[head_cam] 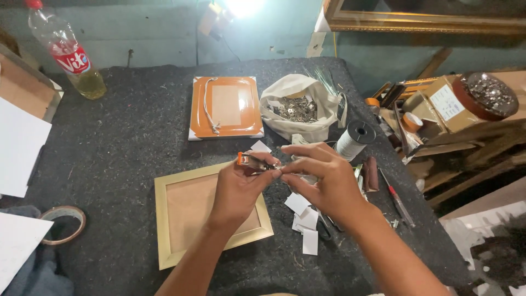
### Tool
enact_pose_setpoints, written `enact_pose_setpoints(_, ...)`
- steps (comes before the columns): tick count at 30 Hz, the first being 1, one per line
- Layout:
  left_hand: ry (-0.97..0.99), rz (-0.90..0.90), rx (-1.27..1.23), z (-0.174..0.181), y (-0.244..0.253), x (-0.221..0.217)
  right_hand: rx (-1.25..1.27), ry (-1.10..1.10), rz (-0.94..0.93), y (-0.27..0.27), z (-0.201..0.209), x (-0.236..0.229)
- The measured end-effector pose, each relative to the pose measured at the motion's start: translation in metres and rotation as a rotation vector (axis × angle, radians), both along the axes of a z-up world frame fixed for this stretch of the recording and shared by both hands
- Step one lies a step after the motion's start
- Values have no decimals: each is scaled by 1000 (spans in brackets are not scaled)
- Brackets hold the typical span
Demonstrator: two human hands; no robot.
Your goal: Applying protective white strips to the edges of picture frames and trimming them with a utility knife
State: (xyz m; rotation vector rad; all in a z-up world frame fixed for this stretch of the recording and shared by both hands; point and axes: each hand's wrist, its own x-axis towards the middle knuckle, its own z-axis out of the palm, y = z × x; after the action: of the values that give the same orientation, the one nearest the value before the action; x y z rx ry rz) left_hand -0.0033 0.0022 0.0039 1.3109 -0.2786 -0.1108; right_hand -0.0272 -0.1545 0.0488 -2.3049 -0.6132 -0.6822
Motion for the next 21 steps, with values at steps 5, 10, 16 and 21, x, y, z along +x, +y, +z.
enact_pose_setpoints(5,-18,11,-10,1,2,3,114,89,45,4,-1,-3)
enact_pose_setpoints(10,-7,45,-28,-8,9,10,47,51,-43,-10,-6,-3)
enact_pose_setpoints(16,-31,25,-29,-4,8,8,595,626,-175,-7,-6,-8)
enact_pose_setpoints(21,-190,-22,224,6,11,4,685,681,-141,-12,-9,-7)
